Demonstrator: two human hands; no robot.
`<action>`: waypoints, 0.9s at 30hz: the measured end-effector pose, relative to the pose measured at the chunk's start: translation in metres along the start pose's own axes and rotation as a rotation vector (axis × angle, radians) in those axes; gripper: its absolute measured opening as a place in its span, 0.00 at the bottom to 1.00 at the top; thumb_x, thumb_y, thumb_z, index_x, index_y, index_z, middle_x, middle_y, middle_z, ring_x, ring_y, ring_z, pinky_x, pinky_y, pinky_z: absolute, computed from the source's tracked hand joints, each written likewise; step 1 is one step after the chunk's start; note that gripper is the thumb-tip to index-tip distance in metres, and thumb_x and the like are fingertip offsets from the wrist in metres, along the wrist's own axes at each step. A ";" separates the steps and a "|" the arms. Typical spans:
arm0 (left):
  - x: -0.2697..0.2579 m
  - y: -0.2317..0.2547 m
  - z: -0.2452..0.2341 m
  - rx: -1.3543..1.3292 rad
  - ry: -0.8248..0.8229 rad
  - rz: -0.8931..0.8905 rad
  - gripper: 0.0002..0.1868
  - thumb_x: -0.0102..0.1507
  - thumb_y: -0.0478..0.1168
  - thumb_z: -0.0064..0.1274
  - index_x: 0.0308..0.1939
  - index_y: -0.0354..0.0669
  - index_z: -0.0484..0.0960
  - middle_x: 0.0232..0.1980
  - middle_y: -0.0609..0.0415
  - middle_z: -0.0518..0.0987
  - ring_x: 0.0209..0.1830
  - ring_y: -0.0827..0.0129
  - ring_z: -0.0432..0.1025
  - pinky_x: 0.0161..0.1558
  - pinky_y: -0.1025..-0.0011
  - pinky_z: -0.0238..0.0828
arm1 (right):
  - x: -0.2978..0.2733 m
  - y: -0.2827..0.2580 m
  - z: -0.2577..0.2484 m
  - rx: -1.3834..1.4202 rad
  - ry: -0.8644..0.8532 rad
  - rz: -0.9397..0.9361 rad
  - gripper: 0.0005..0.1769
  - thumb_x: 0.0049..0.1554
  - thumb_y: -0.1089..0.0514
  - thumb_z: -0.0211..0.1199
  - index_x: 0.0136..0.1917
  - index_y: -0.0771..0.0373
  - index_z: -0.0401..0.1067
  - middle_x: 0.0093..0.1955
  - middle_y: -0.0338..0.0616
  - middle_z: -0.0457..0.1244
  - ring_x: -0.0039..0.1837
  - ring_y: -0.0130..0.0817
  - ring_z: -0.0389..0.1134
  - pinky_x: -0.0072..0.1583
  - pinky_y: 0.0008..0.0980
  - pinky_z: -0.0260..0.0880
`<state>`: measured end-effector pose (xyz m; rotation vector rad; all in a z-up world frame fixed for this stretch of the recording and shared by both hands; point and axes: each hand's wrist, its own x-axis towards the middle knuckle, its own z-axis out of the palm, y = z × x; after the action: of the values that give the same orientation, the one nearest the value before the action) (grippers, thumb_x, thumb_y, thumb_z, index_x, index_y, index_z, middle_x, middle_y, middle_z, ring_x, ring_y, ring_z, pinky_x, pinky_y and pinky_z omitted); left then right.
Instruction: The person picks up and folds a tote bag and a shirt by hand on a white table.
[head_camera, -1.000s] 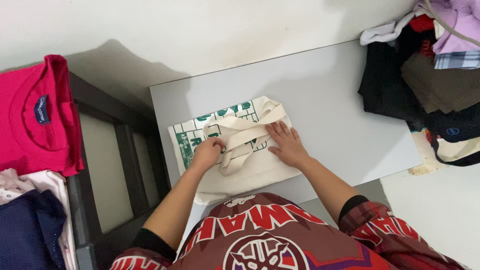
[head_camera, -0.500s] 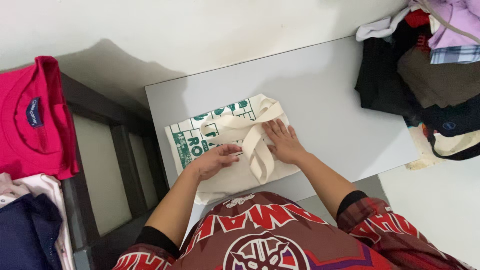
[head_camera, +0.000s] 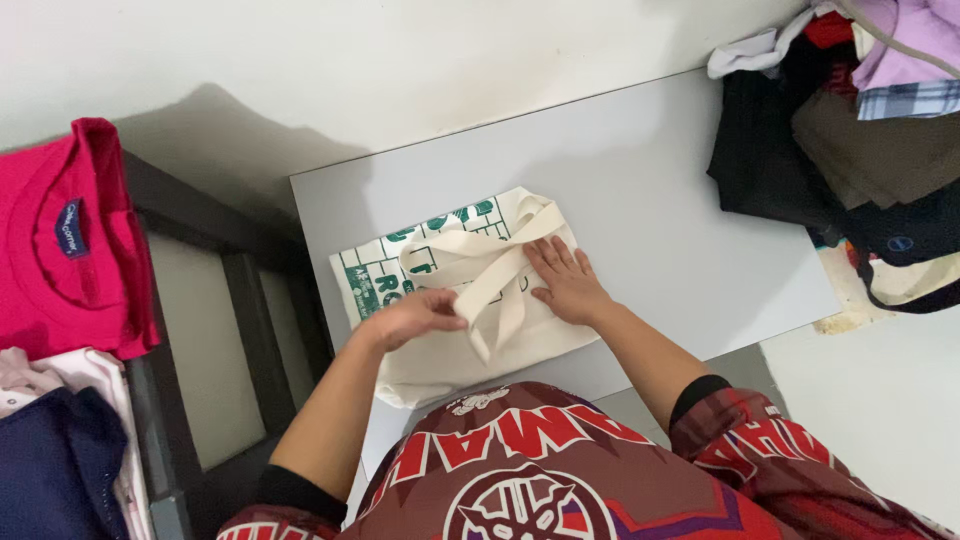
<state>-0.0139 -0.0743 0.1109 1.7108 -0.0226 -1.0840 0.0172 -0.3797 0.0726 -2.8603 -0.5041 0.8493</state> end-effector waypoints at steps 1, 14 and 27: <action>-0.002 -0.003 -0.007 -0.099 -0.008 0.093 0.13 0.60 0.38 0.60 0.49 0.44 0.84 0.51 0.58 0.83 0.54 0.74 0.74 0.60 0.73 0.67 | 0.000 0.000 0.000 0.000 -0.005 0.004 0.43 0.65 0.41 0.47 0.84 0.41 0.28 0.88 0.31 0.23 0.87 0.36 0.21 0.81 0.50 0.22; 0.027 -0.028 -0.004 -0.749 0.397 0.244 0.09 0.66 0.39 0.61 0.36 0.45 0.76 0.34 0.59 0.79 0.27 0.76 0.68 0.29 0.74 0.68 | 0.003 0.004 0.005 0.003 0.014 -0.001 0.45 0.64 0.40 0.47 0.84 0.41 0.26 0.88 0.31 0.24 0.87 0.35 0.21 0.81 0.50 0.22; -0.006 -0.033 -0.023 -0.209 0.439 0.127 0.13 0.62 0.46 0.58 0.41 0.40 0.79 0.45 0.58 0.82 0.41 0.75 0.71 0.47 0.73 0.69 | 0.001 0.001 0.002 0.016 0.010 0.005 0.44 0.64 0.40 0.47 0.84 0.41 0.27 0.88 0.30 0.23 0.86 0.35 0.20 0.81 0.49 0.21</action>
<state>-0.0176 -0.0401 0.0899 1.6969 0.2485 -0.5799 0.0169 -0.3804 0.0699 -2.8514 -0.4868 0.8361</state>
